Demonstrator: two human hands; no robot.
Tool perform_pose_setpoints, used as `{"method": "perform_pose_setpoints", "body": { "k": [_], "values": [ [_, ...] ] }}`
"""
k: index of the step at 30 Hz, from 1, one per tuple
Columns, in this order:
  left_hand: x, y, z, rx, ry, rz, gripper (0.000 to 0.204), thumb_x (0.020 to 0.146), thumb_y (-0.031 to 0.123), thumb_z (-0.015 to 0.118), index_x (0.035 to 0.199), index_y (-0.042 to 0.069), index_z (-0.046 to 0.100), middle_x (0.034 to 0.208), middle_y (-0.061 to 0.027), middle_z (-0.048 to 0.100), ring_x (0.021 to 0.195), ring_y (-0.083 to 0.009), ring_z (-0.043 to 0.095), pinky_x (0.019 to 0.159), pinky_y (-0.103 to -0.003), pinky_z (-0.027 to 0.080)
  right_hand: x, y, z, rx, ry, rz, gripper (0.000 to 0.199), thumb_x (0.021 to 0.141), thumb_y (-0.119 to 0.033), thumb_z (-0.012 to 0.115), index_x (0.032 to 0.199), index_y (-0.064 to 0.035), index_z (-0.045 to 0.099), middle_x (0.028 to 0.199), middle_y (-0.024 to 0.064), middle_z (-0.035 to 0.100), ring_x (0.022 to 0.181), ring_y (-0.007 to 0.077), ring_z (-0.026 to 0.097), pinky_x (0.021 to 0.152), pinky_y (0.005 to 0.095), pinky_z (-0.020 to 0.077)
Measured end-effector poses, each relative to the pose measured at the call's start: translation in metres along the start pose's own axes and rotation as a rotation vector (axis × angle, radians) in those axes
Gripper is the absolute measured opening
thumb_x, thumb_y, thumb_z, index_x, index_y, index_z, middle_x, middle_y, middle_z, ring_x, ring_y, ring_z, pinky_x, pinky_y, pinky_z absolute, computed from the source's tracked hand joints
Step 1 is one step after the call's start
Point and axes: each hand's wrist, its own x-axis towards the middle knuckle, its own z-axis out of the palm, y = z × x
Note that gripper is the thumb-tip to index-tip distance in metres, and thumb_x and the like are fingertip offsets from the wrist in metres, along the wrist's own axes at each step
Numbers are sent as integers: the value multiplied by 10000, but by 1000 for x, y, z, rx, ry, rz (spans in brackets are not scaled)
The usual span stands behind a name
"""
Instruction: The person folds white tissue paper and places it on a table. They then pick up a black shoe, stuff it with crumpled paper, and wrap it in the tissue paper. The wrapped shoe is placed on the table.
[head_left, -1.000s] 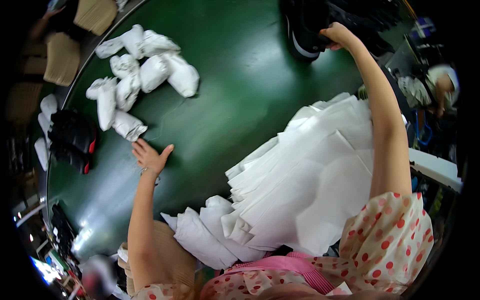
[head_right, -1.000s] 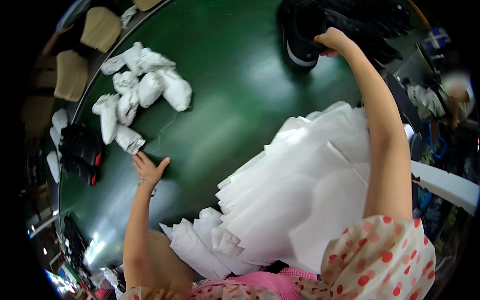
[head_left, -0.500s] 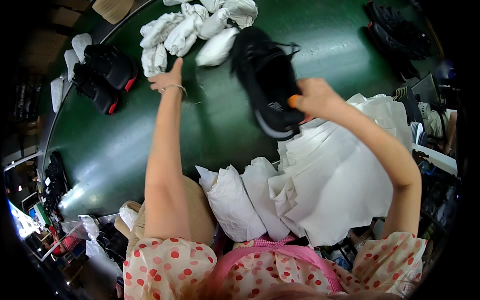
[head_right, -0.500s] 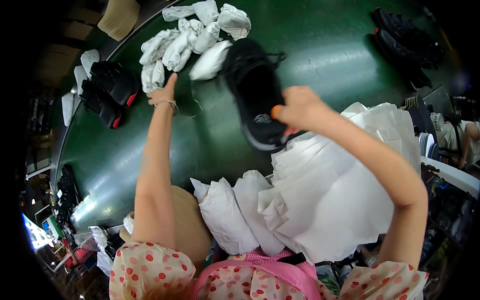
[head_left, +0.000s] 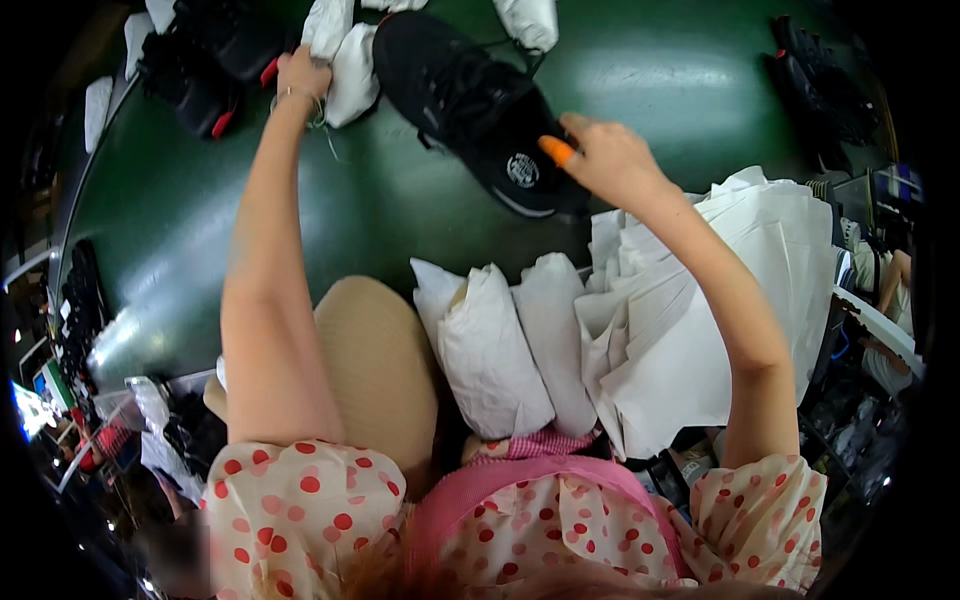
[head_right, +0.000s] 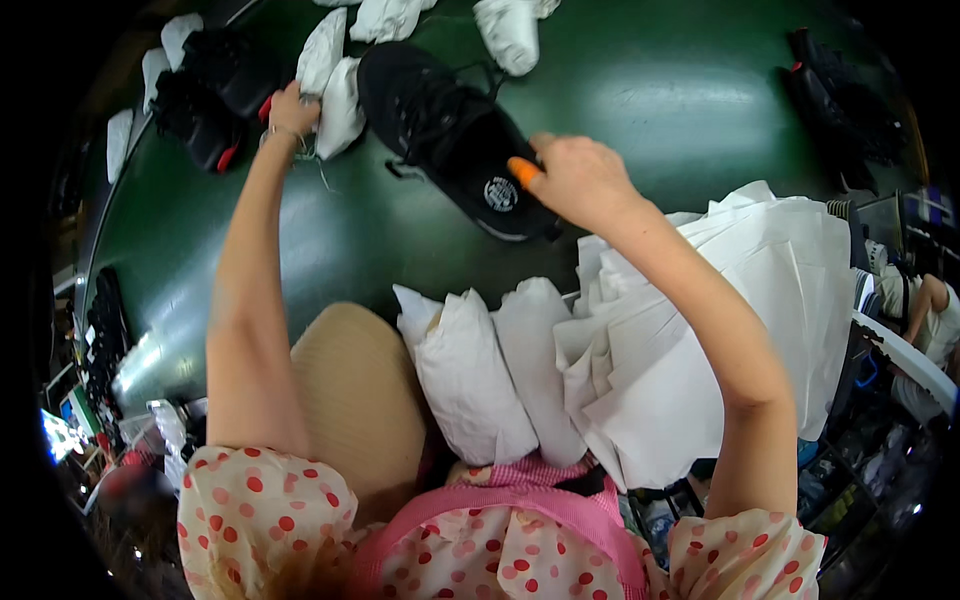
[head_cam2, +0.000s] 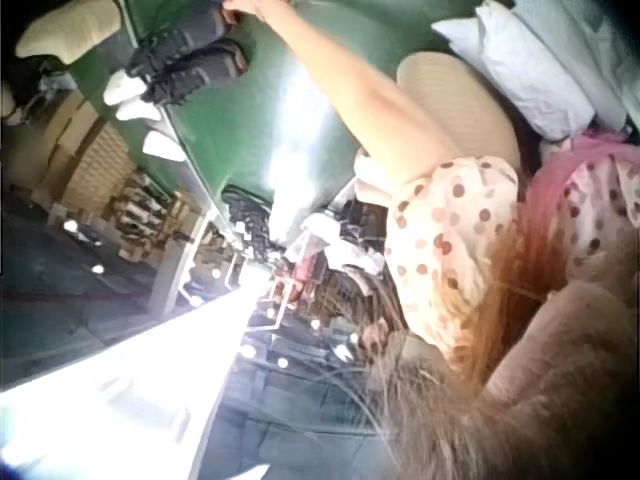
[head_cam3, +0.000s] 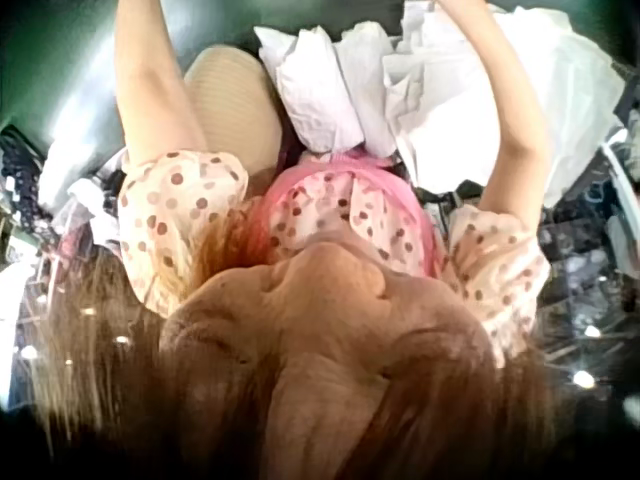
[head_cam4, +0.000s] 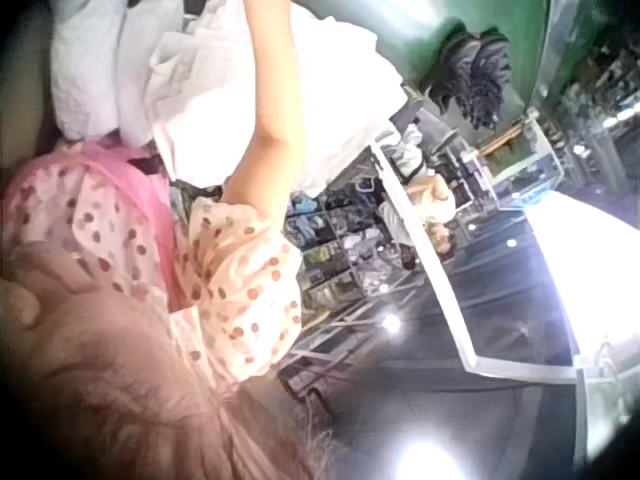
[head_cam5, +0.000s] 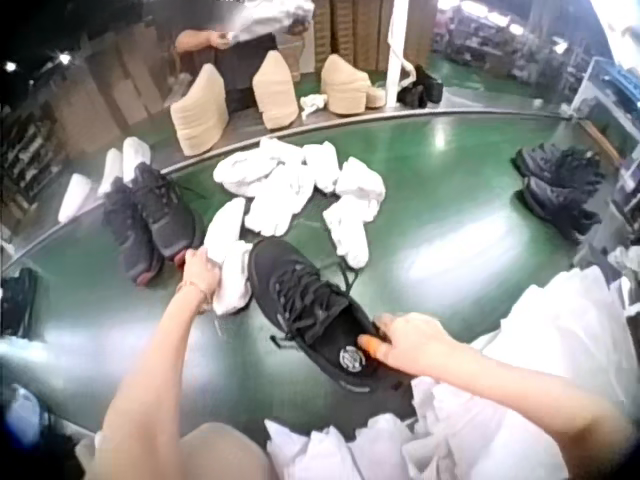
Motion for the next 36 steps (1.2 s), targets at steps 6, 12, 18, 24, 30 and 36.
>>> {"method": "perform_pose_setpoints", "body": {
  "k": [6, 12, 18, 24, 30, 36],
  "values": [
    [23, -11, -30, -72, -502, -32, 565, 733, 367, 673, 1198, 83, 525, 1071, -157, 612, 810, -293, 648, 584, -426, 576, -37, -32, -16, -78, 411, -319, 249, 788, -128, 637, 1020, -53, 592, 922, 121, 621, 809, 312, 598, 687, 370, 497],
    [25, -27, -28, 191, -441, 114, 648, 743, 449, 651, 1281, 129, 483, 1110, -175, 604, 897, -317, 638, 620, -403, 566, -137, -76, 34, 113, -30, -315, 319, 775, -189, 675, 1014, 7, 594, 919, 173, 623, 724, 291, 625, 640, 362, 520],
    [-65, 46, -130, -45, -324, 289, 636, 792, 471, 610, 1324, 162, 450, 1083, -144, 620, 885, -282, 633, 651, -378, 556, -204, -101, 65, 149, 100, -199, 603, 730, -313, 718, 1135, 82, 508, 997, 208, 602, 793, 307, 621, 662, 348, 526],
    [-237, 122, -244, -275, -354, 583, 499, 834, 334, 635, 1224, 38, 539, 1030, -112, 617, 799, -150, 574, 725, -280, 478, -252, -100, 90, 162, 71, -199, 906, 652, -320, 769, 1333, 53, 304, 1273, 272, 421, 1051, 382, 509, 870, 394, 466],
    [-403, 128, -213, -444, -482, 321, 639, 822, 289, 639, 1316, -24, 380, 1321, -218, 403, 1190, -313, 437, 961, -355, 399, -260, -94, 105, 282, 63, -185, 930, 657, -242, 765, 1398, -49, 237, 1353, 279, 324, 1164, 426, 423, 943, 411, 416],
    [-481, 137, -91, -536, -164, -126, 858, 738, 256, 691, 1344, -110, 206, 1343, -355, 279, 1266, -445, 300, 1049, -415, 277, -276, -79, 113, 376, 117, -260, 855, 691, -229, 735, 1358, 35, 270, 1325, 313, 342, 1209, 439, 383, 998, 419, 364]
  ]
}}
